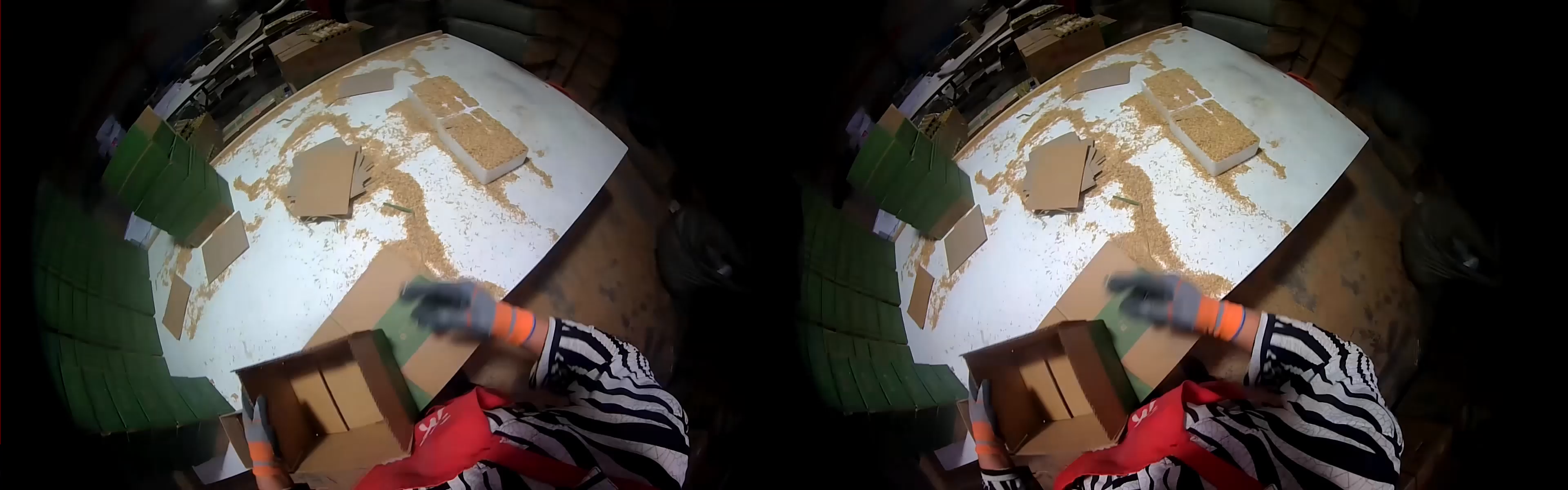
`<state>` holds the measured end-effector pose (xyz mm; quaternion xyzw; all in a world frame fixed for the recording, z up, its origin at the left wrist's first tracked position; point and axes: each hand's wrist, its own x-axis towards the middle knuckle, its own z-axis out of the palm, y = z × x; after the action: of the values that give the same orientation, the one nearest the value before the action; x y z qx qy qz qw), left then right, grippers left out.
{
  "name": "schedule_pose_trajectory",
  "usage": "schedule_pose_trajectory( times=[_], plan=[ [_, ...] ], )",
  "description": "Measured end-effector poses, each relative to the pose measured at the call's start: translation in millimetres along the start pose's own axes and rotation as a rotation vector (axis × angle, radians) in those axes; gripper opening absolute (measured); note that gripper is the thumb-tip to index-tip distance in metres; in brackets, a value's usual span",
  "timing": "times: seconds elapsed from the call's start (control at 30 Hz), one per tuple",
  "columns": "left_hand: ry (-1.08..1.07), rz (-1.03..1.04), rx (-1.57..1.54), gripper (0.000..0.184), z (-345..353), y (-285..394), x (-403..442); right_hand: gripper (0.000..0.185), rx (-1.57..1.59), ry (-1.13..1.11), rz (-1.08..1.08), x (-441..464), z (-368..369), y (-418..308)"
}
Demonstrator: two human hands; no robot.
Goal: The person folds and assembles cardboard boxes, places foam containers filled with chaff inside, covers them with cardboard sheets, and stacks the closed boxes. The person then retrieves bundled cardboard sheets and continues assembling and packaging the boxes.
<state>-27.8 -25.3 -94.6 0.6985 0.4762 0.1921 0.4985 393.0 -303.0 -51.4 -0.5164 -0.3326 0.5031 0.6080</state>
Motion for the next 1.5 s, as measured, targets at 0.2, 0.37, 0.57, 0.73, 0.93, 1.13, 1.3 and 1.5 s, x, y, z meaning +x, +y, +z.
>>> schedule_pose_trajectory(
  times=[0.2,0.37,0.57,0.73,0.93,1.13,1.3,1.5],
  plan=[
    [-0.226,0.141,1.019,0.039,-13,5,-33,0.084,-0.984,1.034,0.173,105,-318,74],
    [0.06,0.015,0.815,0.04,13,8,-36,0.058,-1.219,1.013,0.041,124,-353,105],
    [0.244,0.511,0.909,0.055,16,-5,-19,0.052,-1.189,0.911,-0.099,-15,-259,138],
    [0.229,-0.11,-0.062,0.044,46,16,-10,0.052,-0.925,1.014,-0.132,-105,-187,136],
    [0.2,-0.069,-0.064,0.046,48,21,-4,0.065,-0.2,1.061,0.127,-97,-221,221],
    [0.221,-0.057,0.067,0.04,47,28,-4,0.074,0.067,1.1,-0.112,-104,-180,172],
    [0.111,-0.134,-0.23,0.045,48,51,-15,0.056,0.36,0.763,-0.306,-106,-127,40],
    [-0.024,-0.12,-0.619,0.049,53,81,-30,0.041,-0.306,0.389,-0.47,-100,-55,-25]
  ],
)
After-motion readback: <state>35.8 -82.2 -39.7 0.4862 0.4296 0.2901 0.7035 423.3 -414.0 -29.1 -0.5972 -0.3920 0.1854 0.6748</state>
